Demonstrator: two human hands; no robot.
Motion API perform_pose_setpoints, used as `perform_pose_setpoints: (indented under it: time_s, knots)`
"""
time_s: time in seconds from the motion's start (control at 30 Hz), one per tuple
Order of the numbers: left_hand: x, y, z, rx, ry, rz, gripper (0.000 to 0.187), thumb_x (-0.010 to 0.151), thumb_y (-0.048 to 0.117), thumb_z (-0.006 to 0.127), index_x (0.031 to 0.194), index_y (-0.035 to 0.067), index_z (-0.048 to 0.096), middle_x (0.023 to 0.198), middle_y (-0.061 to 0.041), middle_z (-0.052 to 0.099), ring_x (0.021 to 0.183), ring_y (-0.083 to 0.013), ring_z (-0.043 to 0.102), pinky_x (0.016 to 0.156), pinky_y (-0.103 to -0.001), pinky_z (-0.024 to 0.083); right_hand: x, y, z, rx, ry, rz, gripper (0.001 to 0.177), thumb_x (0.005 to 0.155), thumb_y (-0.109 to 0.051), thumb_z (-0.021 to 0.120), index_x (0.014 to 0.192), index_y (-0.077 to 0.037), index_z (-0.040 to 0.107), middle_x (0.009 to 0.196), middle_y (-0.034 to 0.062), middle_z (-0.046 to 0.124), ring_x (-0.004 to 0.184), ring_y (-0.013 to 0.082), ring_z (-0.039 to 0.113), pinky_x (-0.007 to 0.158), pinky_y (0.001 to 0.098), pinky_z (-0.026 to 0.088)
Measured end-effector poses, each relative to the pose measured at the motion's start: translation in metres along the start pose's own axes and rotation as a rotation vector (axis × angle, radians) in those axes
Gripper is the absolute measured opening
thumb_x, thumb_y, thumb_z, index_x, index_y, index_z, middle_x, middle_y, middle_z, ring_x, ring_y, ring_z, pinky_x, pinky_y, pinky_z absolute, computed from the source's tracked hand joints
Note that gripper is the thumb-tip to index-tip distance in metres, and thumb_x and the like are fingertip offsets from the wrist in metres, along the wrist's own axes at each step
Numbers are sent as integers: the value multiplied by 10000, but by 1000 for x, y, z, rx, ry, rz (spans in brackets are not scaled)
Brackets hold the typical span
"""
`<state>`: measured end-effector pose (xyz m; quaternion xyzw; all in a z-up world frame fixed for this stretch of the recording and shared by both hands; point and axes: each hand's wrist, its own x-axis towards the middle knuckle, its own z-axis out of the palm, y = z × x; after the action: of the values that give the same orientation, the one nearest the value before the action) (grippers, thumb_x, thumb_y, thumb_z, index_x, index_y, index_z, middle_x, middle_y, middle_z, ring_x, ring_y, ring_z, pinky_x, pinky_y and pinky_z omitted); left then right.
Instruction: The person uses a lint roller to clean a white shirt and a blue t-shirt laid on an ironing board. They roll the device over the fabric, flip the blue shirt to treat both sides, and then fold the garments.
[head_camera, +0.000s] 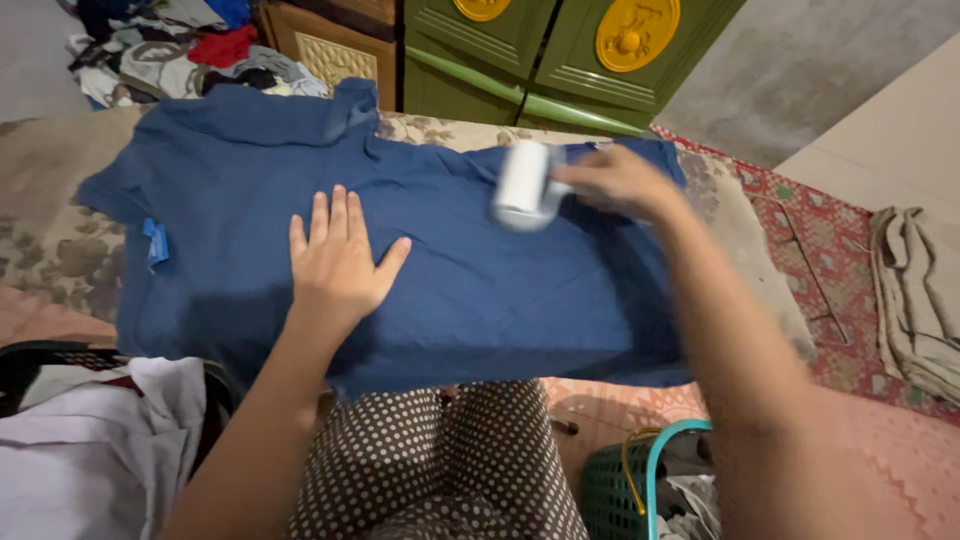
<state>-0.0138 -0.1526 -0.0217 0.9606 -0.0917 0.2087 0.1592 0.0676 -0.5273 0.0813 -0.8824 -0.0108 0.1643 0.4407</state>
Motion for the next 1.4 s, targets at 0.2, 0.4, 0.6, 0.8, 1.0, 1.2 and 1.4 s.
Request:
perform_pose_setpoints:
  time_s: [0.2, 0.4, 0.6, 0.8, 1.0, 1.2, 1.4]
  knots:
    - [-1, 2, -2, 5, 54, 7, 935, 913, 619, 588, 1454, -134, 469, 1530, -302, 453, 1441, -428, 399, 1153, -615, 266, 93, -65, 90, -18, -50, -127, 493, 837, -564, 749, 748, -79, 727, 600, 3, 586, 519, 128, 534, 444, 293, 394]
    - [-2, 1, -4, 5, -2, -7, 874, 906, 624, 579, 1460, -46, 489, 1543, -304, 419, 1443, -449, 366, 1151, -625, 238, 65, 15, -19, 55, -146, 163, 516, 728, -551, 813, 1020, -127, 776, 793, -6, 717, 597, 83, 614, 521, 249, 507]
    - [-1, 8, -4, 18, 7, 10, 815, 917, 609, 569, 1471, 12, 525, 1545, -307, 420, 1444, -473, 362, 1146, -655, 238, -42, 99, -147, -35, 13, 533, 543, 734, -582, 785, 762, -51, 678, 658, 70, 628, 511, 204, 543, 458, 364, 418]
    - [-1, 8, -11, 25, -11, 9, 808, 937, 608, 560, 1477, 8, 523, 1555, -308, 413, 1450, -472, 364, 1150, -660, 244, -30, 73, -89, -144, 234, 380, 503, 786, -582, 779, 828, -83, 734, 734, 60, 679, 586, 164, 617, 511, 317, 473]
    - [0, 2, -9, -34, -80, -7, 837, 933, 617, 563, 1502, 11, 465, 1581, -293, 353, 1469, -452, 297, 1150, -654, 189, -36, 96, -89, -12, 332, 333, 484, 786, -508, 801, 983, -71, 735, 837, 88, 713, 671, 216, 662, 580, 361, 534]
    - [23, -40, -12, -49, -94, -49, 865, 919, 613, 587, 1524, 12, 445, 1608, -289, 317, 1458, -503, 287, 1154, -638, 200, -133, 181, -153, 275, 526, 256, 373, 982, -456, 669, 1096, -105, 725, 890, 26, 678, 725, 144, 580, 628, 344, 468]
    - [79, -136, -24, 23, 2, -270, 1066, 864, 656, 697, 1599, -42, 368, 1586, -433, 265, 1320, -603, 375, 1048, -629, 363, -105, 210, -134, -107, 749, 194, 525, 1075, -477, 625, 1126, 45, 660, 969, 134, 689, 799, 203, 613, 692, 397, 492]
